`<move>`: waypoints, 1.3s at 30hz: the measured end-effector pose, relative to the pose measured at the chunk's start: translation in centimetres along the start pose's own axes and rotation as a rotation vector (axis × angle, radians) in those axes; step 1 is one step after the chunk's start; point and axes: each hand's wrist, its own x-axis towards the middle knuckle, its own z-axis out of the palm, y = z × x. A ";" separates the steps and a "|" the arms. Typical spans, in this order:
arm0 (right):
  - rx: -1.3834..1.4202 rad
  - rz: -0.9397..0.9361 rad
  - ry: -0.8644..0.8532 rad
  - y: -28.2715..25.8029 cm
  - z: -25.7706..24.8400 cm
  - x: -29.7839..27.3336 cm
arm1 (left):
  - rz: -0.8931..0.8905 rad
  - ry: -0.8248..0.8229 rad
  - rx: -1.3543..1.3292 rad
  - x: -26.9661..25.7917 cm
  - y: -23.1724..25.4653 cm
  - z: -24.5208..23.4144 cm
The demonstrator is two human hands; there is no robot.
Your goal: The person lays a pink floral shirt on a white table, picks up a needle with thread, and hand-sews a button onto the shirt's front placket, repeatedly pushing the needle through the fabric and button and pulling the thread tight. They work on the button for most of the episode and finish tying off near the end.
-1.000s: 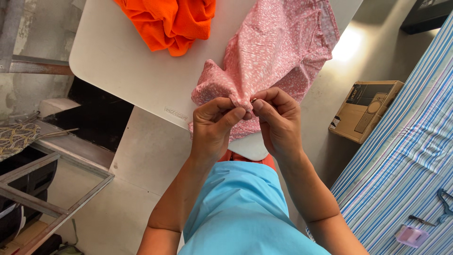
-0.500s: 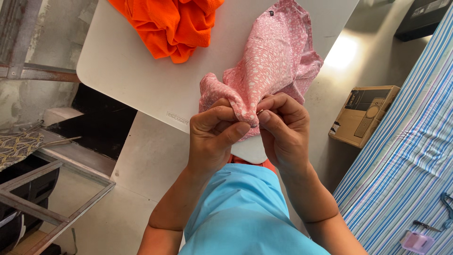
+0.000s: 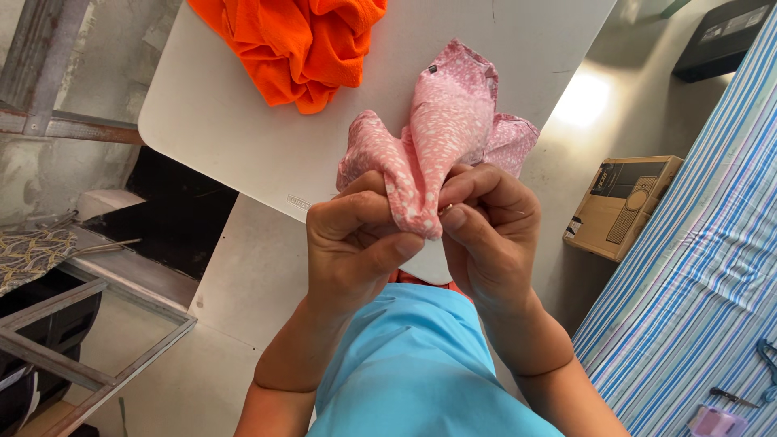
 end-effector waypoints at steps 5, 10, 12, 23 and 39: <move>-0.016 0.038 0.028 1.1 -1.7 0.5 | -0.062 0.074 -0.066 0.3 -1.5 -1.0; -0.073 0.107 0.125 1.9 -3.3 0.5 | -0.100 0.170 -0.128 -0.4 -3.2 -2.1; -0.113 0.126 0.152 1.9 -3.7 0.3 | -0.079 0.189 -0.135 -0.9 -3.7 -2.4; -0.157 0.121 0.091 0.5 -3.8 -1.0 | -0.034 0.216 0.104 -1.5 -3.1 -0.9; -0.355 -0.016 0.098 -1.2 -2.8 -1.7 | 0.082 0.214 0.602 -1.3 -2.1 0.6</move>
